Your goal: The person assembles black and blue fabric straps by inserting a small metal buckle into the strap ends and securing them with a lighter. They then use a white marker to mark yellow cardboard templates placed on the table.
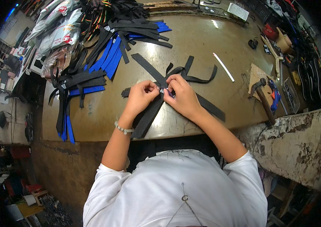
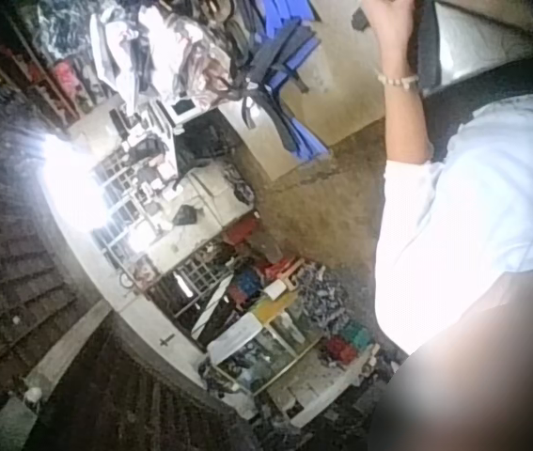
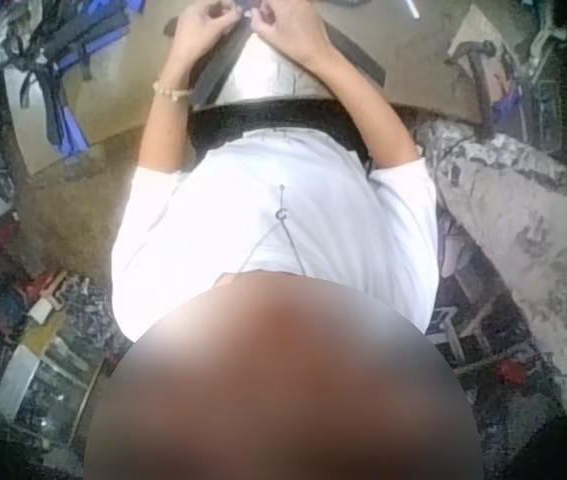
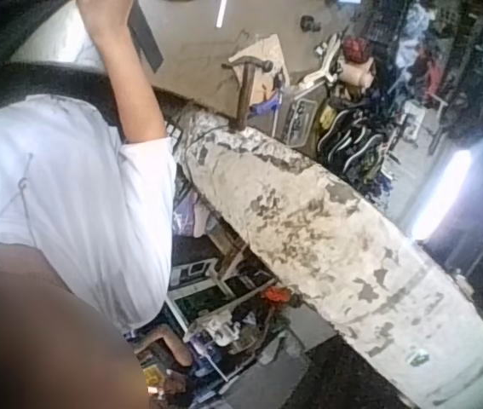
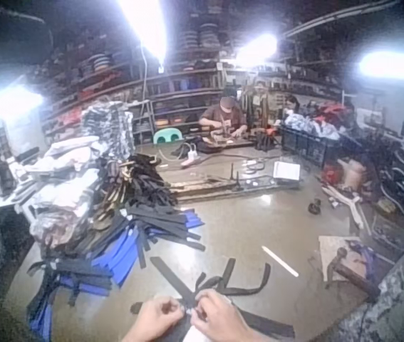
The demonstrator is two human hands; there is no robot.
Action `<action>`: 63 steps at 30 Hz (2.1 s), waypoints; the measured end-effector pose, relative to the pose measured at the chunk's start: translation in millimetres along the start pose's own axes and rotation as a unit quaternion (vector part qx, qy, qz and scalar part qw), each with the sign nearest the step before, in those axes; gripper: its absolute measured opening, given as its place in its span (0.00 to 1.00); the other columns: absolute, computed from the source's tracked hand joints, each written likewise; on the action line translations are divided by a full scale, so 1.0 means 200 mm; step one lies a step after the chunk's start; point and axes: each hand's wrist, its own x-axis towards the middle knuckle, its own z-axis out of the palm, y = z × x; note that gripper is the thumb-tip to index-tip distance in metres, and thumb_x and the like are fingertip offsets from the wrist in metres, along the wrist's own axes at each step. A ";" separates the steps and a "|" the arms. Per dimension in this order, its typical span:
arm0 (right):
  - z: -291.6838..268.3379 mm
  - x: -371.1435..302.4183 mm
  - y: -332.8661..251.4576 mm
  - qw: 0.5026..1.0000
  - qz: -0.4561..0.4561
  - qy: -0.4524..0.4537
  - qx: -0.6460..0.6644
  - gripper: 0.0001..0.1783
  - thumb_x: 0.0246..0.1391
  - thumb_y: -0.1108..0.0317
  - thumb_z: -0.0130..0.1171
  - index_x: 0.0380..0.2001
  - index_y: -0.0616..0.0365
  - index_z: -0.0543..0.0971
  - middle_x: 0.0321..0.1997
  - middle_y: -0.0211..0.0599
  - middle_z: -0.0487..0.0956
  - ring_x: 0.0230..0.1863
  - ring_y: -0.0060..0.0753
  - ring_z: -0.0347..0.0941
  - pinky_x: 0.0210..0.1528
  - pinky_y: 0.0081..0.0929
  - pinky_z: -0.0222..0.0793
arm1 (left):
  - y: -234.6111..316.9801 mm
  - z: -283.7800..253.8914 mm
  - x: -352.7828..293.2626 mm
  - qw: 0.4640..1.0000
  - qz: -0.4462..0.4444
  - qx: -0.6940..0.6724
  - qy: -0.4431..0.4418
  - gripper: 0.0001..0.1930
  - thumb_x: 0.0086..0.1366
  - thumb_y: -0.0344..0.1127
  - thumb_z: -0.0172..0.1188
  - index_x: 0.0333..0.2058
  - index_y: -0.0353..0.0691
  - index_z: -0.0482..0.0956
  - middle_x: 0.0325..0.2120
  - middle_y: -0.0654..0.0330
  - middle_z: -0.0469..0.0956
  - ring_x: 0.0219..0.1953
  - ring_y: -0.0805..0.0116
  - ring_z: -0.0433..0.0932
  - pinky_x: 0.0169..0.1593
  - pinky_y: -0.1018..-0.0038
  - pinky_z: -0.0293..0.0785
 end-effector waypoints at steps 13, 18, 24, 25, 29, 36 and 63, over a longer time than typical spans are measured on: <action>-0.68 -0.12 0.28 0.868 0.295 0.236 0.322 0.12 0.64 0.63 0.53 0.38 0.64 0.74 0.39 0.40 0.78 0.38 0.27 0.77 0.42 0.27 0.78 | 0.48 0.10 -0.29 0.877 0.229 0.272 -0.324 0.10 0.57 0.29 0.57 0.40 0.42 0.76 0.40 0.53 0.76 0.40 0.52 0.77 0.42 0.62 0.75; -0.74 -0.36 0.41 0.856 0.379 0.300 0.185 0.11 0.63 0.64 0.56 0.34 0.62 0.74 0.33 0.33 0.77 0.32 0.19 0.73 0.34 0.18 0.71 | 0.25 -0.08 0.16 0.853 0.207 0.461 -0.130 0.23 0.53 0.21 0.55 0.50 0.42 0.73 0.59 0.57 0.66 0.63 0.49 0.61 0.62 0.56 0.63; -0.70 -0.35 0.45 0.894 0.344 0.251 0.136 0.11 0.62 0.63 0.57 0.33 0.60 0.73 0.29 0.28 0.76 0.29 0.15 0.71 0.29 0.14 0.67 | 0.38 -0.25 0.40 0.829 0.177 0.473 -0.241 0.18 0.52 0.30 0.66 0.43 0.39 0.77 0.41 0.54 0.79 0.48 0.53 0.76 0.59 0.59 0.66; -0.70 -0.34 0.45 0.894 0.346 0.251 0.132 0.11 0.62 0.63 0.57 0.33 0.60 0.74 0.28 0.28 0.76 0.28 0.14 0.70 0.29 0.14 0.66 | 0.43 -0.32 0.43 0.839 0.210 0.455 -0.210 0.18 0.51 0.31 0.67 0.43 0.37 0.78 0.38 0.53 0.80 0.46 0.53 0.77 0.58 0.60 0.67; -0.71 -0.33 0.43 0.898 0.354 0.240 0.106 0.11 0.61 0.63 0.58 0.31 0.60 0.74 0.26 0.26 0.75 0.26 0.13 0.67 0.27 0.13 0.62 | 0.54 -0.71 0.62 0.872 0.279 0.402 0.023 0.16 0.54 0.35 0.68 0.41 0.34 0.80 0.36 0.49 0.81 0.41 0.52 0.79 0.48 0.64 0.73; -0.71 -0.32 0.42 0.909 0.346 0.226 0.044 0.11 0.60 0.63 0.59 0.29 0.60 0.74 0.23 0.24 0.72 0.25 0.11 0.64 0.27 0.12 0.59 | 0.76 -0.51 0.44 0.951 0.248 0.134 0.128 0.24 0.69 0.46 0.55 0.54 0.32 0.73 0.52 0.51 0.76 0.53 0.62 0.75 0.58 0.70 0.67; -1.17 -0.51 0.59 0.911 0.316 0.236 -0.123 0.15 0.60 0.60 0.59 0.32 0.63 0.77 0.24 0.27 0.74 0.26 0.16 0.66 0.29 0.17 0.62 | 0.27 0.11 -0.07 0.942 0.203 0.265 -0.018 0.15 0.59 0.37 0.65 0.42 0.37 0.80 0.40 0.53 0.77 0.43 0.58 0.77 0.48 0.67 0.72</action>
